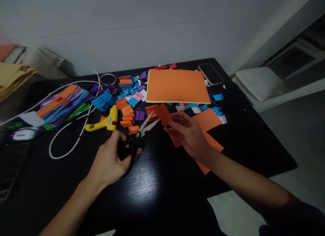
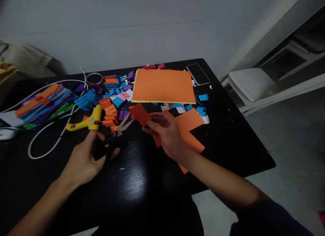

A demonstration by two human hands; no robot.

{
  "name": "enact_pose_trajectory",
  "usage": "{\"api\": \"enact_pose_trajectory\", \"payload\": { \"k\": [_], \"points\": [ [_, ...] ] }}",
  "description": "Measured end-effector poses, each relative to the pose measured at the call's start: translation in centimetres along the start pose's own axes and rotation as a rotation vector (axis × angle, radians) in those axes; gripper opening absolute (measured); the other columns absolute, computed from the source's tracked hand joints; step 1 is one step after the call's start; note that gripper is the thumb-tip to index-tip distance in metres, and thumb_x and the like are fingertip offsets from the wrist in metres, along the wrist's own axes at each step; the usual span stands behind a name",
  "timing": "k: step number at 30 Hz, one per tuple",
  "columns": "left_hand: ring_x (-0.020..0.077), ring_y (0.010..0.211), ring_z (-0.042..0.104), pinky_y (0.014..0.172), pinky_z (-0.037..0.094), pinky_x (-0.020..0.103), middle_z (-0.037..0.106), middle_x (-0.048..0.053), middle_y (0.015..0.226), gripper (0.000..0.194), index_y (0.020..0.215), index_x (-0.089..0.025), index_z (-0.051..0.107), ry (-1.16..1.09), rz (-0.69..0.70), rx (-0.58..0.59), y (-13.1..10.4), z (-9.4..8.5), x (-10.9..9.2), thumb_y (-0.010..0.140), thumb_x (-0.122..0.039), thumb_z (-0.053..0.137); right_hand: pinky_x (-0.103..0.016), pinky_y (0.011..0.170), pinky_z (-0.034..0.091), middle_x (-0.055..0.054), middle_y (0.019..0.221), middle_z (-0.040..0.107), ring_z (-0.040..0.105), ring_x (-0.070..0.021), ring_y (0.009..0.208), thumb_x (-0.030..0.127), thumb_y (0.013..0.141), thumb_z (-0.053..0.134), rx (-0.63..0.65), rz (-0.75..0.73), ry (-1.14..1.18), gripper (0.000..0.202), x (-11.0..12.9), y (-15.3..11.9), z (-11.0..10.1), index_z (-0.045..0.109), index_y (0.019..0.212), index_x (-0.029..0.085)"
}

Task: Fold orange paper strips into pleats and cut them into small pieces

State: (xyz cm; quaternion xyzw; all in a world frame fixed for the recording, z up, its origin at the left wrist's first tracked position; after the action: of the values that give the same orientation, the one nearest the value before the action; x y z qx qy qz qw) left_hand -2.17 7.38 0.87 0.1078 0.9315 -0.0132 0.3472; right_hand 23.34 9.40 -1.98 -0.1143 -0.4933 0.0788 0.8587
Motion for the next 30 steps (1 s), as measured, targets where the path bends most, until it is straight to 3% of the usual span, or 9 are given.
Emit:
{"api": "enact_pose_trajectory", "payload": {
  "k": [5, 17, 30],
  "points": [
    [0.0219, 0.063, 0.067, 0.057, 0.049, 0.031, 0.068, -0.001, 0.076, 0.039, 0.095, -0.026, 0.049, 0.098, 0.042, 0.027, -0.6, 0.8, -0.5, 0.084, -0.052, 0.077, -0.038, 0.090, 0.071, 0.002, 0.097, 0.079, 0.079, -0.0171, 0.093, 0.027, 0.075, 0.096, 0.037, -0.082, -0.008, 0.032, -0.2, -0.8, 0.8, 0.075, 0.098, 0.025],
    [0.0174, 0.062, 0.066, 0.056, 0.052, 0.027, 0.067, -0.002, 0.080, 0.033, 0.098, -0.025, 0.050, 0.102, 0.226, -0.089, -1.0, 0.9, -1.1, 0.087, -0.042, 0.077, -0.028, 0.081, 0.067, 0.002, 0.093, 0.079, 0.078, -0.0148, 0.086, 0.024, 0.075, 0.096, 0.042, -0.317, -0.113, 0.027, 1.3, -2.4, 1.9, 0.076, 0.093, 0.026],
    [0.0157, 0.064, 0.068, 0.056, 0.053, 0.024, 0.070, 0.000, 0.085, 0.029, 0.099, -0.025, 0.050, 0.109, 0.248, -0.092, -1.2, 1.2, -0.7, 0.087, -0.036, 0.074, -0.033, 0.077, 0.072, 0.001, 0.090, 0.079, 0.080, -0.0178, 0.084, 0.030, 0.075, 0.097, 0.050, -0.207, -0.051, 0.027, 0.7, -2.4, 2.0, 0.077, 0.093, 0.024]
  ]
}}
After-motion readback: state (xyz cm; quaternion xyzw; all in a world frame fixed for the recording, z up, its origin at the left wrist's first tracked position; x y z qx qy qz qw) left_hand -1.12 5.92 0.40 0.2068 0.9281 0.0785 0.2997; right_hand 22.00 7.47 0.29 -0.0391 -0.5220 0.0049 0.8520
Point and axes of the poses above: each hand's wrist, its own y-axis towards the middle knuckle, its own z-axis out of the palm, x = y × z, the point moved 5 cm from there along y, towards the middle knuckle
